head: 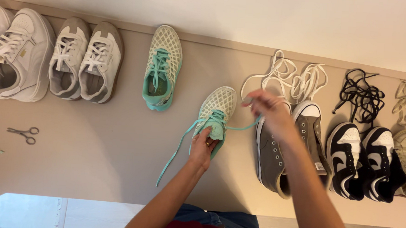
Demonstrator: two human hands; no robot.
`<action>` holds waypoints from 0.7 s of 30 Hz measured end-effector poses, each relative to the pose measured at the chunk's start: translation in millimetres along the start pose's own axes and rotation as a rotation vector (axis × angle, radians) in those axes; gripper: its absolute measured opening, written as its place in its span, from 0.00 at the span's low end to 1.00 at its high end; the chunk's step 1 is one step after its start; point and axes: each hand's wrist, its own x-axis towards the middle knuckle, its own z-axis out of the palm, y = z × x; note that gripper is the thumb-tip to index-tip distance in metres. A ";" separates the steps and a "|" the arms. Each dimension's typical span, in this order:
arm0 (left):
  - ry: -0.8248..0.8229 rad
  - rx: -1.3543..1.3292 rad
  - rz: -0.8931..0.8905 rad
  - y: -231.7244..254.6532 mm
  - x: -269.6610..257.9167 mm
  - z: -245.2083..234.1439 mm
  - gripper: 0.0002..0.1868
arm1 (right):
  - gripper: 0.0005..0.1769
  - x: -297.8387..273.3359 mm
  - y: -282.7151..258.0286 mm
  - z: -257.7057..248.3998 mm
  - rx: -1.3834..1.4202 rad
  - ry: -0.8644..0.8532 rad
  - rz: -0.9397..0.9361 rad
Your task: The person threads a light blue shoelace through the eyelets of a white and teal running shoe on a shelf. They pull the lace through multiple eyelets and adjust the tension, but do not tie a knot or finish the lacing.
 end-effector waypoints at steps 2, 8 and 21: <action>-0.001 -0.015 0.005 0.0 0.8 1.6 0.12 | 0.10 -7.8 25.0 15.5 -0.115 -0.017 0.123; 0.008 -0.018 0.020 -2.2 0.8 3.7 0.11 | 0.09 -13.9 88.2 46.5 -0.083 -0.109 0.088; 0.002 0.000 0.017 -5.9 6.7 -4.1 0.12 | 0.11 -41.3 88.3 73.9 -0.251 0.186 0.136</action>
